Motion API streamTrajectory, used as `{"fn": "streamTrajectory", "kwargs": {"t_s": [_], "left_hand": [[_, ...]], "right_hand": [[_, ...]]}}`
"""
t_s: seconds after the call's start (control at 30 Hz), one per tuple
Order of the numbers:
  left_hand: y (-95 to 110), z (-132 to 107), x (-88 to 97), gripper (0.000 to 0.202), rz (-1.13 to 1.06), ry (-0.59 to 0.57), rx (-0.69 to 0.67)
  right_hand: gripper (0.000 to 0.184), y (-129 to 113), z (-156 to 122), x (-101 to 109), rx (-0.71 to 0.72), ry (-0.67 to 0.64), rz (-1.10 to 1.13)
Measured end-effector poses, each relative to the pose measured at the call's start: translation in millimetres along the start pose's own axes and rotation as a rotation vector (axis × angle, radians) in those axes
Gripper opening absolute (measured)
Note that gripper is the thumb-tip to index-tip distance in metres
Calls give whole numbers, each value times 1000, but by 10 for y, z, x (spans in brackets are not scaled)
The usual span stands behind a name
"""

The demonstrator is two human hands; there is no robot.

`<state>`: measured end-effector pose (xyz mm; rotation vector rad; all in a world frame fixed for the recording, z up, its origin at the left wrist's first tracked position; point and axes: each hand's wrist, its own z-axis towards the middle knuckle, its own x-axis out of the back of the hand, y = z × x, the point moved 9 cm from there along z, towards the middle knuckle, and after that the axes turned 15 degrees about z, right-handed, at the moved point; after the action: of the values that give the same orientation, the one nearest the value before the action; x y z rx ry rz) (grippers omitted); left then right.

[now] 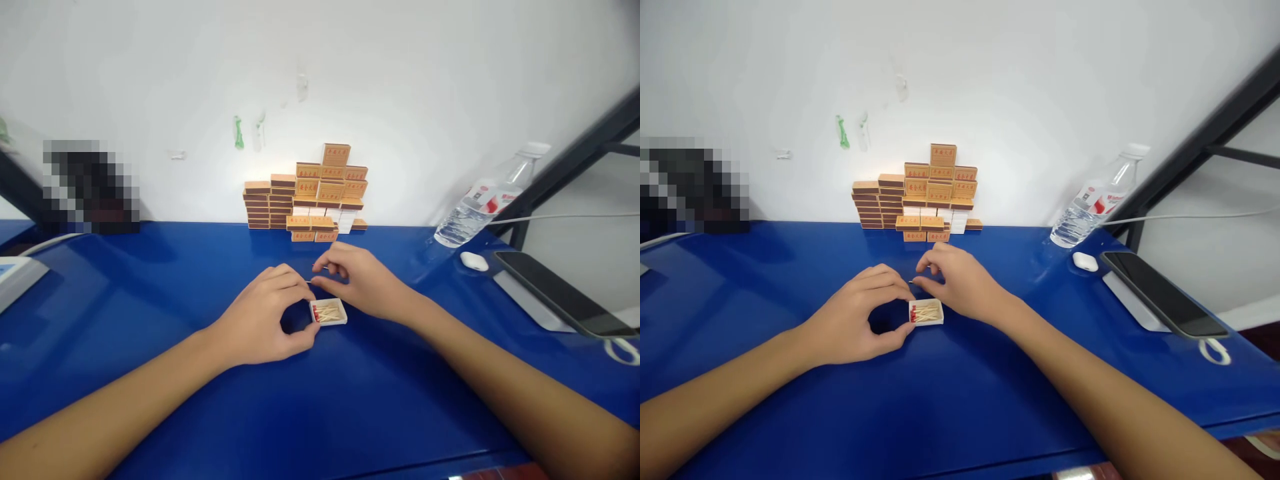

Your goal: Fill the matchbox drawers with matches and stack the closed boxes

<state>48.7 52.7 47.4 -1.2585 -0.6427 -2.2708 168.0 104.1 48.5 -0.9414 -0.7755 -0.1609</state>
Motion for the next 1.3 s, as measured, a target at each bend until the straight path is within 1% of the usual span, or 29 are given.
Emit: {"fn": "streamTrajectory", "kwargs": {"t_s": [0.07,0.13,0.2,0.23,0.37,0.4,0.47,0.6,0.67,0.8,0.9,1.03,1.13,1.2,1.3], "left_hand": [[40,3,16,20,-25,8,-29],[64,5,84,20,-33,71,-48],[53,2,149,20,-20,142,-41],[39,2,150,19,-7,146,-33],[-31,5,18,19,42,39,-4],[-46,4,6,19,50,34,2],[-67,3,20,21,65,58,15],[-55,9,74,20,69,98,16],[-58,9,125,20,90,137,30],[-73,4,189,19,196,184,37],[-110,-6,232,21,248,228,46],[-183,-5,251,20,244,256,85],[-230,-7,288,19,215,304,142],[-210,0,289,18,188,309,131],[-169,3,291,16,158,310,101]], "right_hand": [[4,50,38,-115,10,-59,-44],[8,48,63,-177,26,-104,-81],[11,17,74,-153,43,-107,-94],[11,6,74,-113,47,-96,-88],[11,63,53,133,22,13,-23],[11,99,45,187,3,39,-1],[6,152,30,254,-26,62,50],[20,91,16,295,12,73,101],[19,53,15,339,22,126,130],[17,82,10,447,-40,273,247],[21,91,6,475,-70,322,317],[27,78,-1,416,-72,290,465],[28,104,-11,326,-95,236,517],[24,104,-10,265,-93,188,478],[18,52,3,210,-43,121,348]]}}
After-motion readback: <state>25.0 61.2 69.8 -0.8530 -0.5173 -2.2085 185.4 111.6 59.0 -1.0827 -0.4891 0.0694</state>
